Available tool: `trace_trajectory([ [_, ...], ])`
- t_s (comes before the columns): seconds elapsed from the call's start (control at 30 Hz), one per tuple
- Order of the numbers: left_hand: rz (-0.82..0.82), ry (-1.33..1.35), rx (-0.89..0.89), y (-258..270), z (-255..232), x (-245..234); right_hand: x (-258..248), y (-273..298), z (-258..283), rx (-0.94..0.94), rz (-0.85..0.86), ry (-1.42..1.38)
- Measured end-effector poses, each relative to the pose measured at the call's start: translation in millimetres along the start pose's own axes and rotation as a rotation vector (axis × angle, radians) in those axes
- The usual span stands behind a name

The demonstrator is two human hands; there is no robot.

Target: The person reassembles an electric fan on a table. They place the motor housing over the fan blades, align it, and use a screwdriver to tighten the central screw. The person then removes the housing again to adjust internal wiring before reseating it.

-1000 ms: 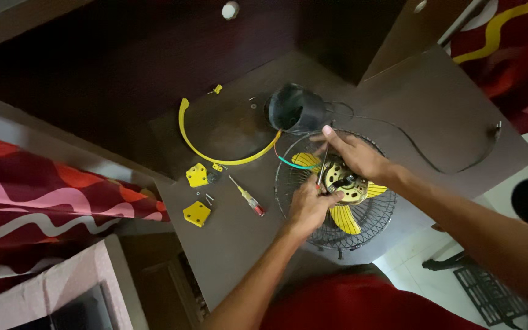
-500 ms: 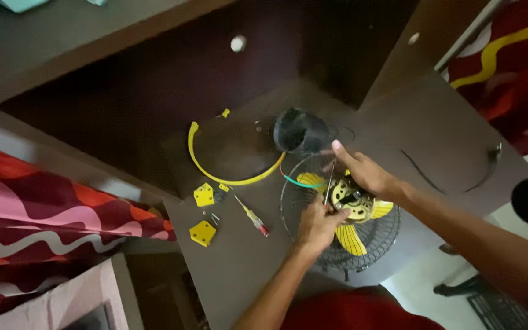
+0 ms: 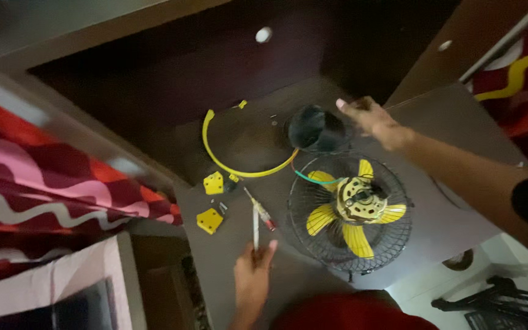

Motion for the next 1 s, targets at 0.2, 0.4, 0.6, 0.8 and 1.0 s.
trace_trajectory([
  [0.2,-0.112,-0.16,-0.2,19,56,-71,51,-61,-14,0.059,0.246,0.072],
  [0.4,-0.14,-0.185,-0.189,22,79,-94,72,-86,-17,0.109,0.373,0.173],
  [0.6,-0.135,-0.243,-0.132,19,69,-93,62,-84,-10,0.14,0.369,-0.116],
  [0.8,-0.092,-0.224,-0.156,15,33,-78,38,-76,14,-0.06,0.38,-0.363],
  [1.0,-0.069,-0.033,0.033,7,-20,-50,-20,-24,50,-0.359,0.339,-0.423],
])
Point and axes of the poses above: each hand's wrist, its own y-axis away from the middle knuckle, its own x-axis out of the palm, z = x × y, the point moved 8 cm from there along -y, towards the middle knuckle, and after that the axes turned 9 degrees about y, right-handed, at the moved point
